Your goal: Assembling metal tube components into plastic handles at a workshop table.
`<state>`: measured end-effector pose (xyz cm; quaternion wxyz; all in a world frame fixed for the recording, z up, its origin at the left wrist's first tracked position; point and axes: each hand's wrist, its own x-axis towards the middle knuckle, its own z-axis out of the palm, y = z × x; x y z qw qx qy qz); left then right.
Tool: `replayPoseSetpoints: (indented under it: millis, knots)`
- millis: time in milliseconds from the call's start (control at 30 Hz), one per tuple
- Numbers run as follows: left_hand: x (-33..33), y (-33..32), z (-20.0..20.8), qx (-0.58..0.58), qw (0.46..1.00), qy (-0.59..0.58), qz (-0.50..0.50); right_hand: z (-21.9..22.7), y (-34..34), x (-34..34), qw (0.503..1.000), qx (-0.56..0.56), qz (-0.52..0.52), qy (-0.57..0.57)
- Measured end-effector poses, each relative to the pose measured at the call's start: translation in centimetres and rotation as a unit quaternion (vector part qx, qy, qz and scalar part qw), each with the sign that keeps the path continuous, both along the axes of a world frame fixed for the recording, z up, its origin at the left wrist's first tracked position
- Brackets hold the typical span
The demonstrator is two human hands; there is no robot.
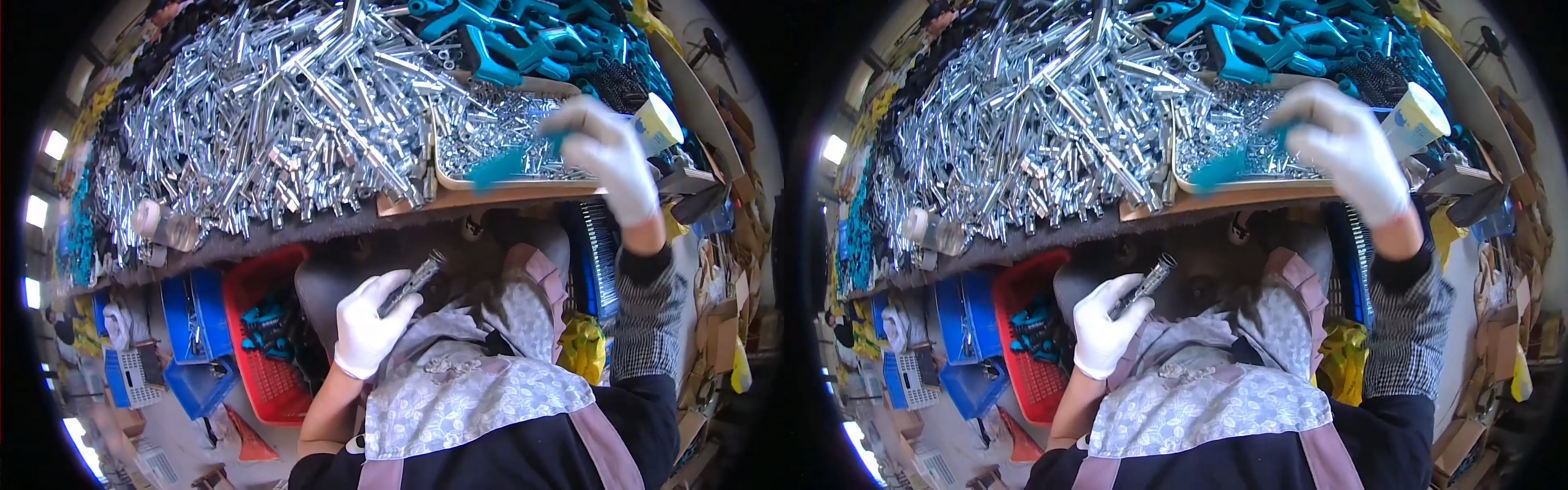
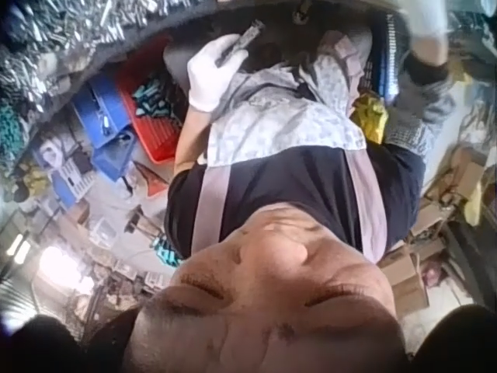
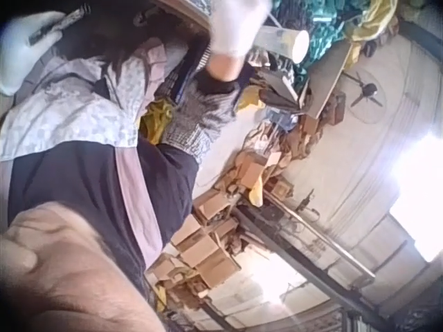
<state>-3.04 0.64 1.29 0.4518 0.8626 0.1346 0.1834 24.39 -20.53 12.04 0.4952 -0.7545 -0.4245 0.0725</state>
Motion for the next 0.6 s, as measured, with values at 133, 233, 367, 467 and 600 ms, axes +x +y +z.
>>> replayPoseSetpoints:
  millis: [133, 233, 367, 467, 600]
  knots:
    - [0.1, -0.1, 0.2, 0.028, 0.998, -0.035, -0.039, -4.4, -2.4, -5.8, 0.952, 0.003, 0.017, 0.305]
    - [-0.1, -0.1, 0.0, 0.069, 0.992, -0.059, -0.085, -5.8, -2.4, -7.0, 0.951, 0.005, 0.024, 0.308]
    - [-0.5, -0.4, -0.2, 0.098, 0.983, -0.065, -0.144, -7.3, -2.0, -7.2, 0.962, -0.154, 0.16, 0.16]
    - [-0.6, -0.5, -0.2, 0.11, 0.981, -0.062, -0.144, -6.2, -1.0, -7.4, 0.924, -0.259, 0.187, 0.209]
    - [-0.6, -0.8, 0.7, 0.151, 0.97, -0.021, -0.189, -6.9, 0.5, -8.6, 0.903, -0.309, 0.243, 0.173]
